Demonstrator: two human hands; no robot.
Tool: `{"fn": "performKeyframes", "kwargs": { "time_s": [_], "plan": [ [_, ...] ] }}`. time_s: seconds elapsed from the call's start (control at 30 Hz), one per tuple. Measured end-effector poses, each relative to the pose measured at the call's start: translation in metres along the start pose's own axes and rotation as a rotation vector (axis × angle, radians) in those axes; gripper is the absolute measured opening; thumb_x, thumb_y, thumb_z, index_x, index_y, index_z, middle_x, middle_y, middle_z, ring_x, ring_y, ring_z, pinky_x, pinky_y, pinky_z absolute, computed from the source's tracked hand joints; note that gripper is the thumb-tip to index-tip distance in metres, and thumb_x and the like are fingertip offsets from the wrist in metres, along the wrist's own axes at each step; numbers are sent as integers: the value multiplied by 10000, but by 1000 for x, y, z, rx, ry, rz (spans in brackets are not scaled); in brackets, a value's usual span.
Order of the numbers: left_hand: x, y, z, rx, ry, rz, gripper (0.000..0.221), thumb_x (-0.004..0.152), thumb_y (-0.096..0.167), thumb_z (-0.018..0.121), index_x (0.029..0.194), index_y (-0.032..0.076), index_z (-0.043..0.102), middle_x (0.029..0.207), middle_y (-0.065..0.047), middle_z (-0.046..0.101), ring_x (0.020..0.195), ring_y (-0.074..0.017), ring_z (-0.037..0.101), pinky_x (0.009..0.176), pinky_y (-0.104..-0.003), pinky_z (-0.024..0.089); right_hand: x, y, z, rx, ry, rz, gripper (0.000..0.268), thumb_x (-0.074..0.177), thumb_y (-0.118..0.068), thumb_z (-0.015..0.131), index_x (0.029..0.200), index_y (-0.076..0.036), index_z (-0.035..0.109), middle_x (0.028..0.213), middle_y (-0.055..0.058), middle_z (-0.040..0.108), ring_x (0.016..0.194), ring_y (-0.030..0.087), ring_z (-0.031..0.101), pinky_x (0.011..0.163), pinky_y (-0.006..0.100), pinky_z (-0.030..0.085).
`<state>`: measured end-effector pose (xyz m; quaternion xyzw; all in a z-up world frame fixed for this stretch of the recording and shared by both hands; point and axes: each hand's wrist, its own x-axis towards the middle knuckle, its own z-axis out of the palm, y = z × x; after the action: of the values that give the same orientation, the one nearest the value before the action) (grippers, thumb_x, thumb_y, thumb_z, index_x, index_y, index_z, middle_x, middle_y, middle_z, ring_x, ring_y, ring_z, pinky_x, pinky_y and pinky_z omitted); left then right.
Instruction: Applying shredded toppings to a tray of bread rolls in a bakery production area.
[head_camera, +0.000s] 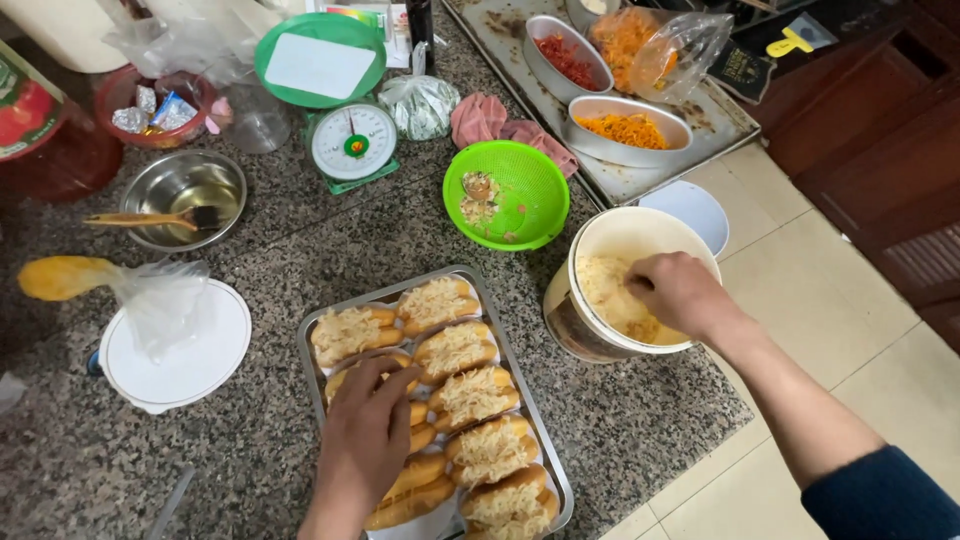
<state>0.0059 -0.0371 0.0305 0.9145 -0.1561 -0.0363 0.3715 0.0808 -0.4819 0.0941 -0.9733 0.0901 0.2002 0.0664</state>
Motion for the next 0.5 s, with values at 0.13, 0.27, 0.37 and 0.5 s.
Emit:
{"fn": "performKeyframes", "kwargs": {
  "time_s": [0.13, 0.27, 0.37, 0.5],
  "plan": [
    [1, -2, -2, 17, 33, 53, 356, 1082, 125, 593, 1364, 157, 808, 1436, -91, 676, 1379, -344, 635, 1032, -586, 579, -1, 18, -2, 310, 194, -112, 240, 1088, -195, 684, 1236, -166, 870, 1276, -3, 891, 1130, 222, 815, 1066, 416, 598],
    [4, 0, -1, -6, 19, 36, 330, 1082, 135, 594, 1331, 110, 810, 1400, -68, 702, 1295, -308, 687, 991, -517, 604, 4, 21, 2, 383, 304, -93, 193, 1075, -160, 684, 1138, -165, 866, 1178, -4, 896, 1000, 212, 802, 915, 401, 595],
    [0, -1, 1, -34, -13, 24, 349, 1096, 174, 585, 1368, 104, 792, 1450, -70, 685, 1334, -324, 663, 993, -540, 604, -4, 5, 1, 168, 130, -6, 271, 1073, -159, 612, 1126, -196, 875, 1230, -19, 887, 1113, 238, 786, 982, 440, 584],
    [-2, -9, -6, -56, -91, -69, 389, 1138, 243, 552, 1469, 166, 741, 1552, -61, 613, 1421, -349, 594, 1058, -651, 594, -4, 27, -3, 295, 257, -159, 197, 1095, -195, 710, 1207, -183, 872, 1178, -1, 916, 1040, 201, 840, 1007, 399, 627]
  ]
}}
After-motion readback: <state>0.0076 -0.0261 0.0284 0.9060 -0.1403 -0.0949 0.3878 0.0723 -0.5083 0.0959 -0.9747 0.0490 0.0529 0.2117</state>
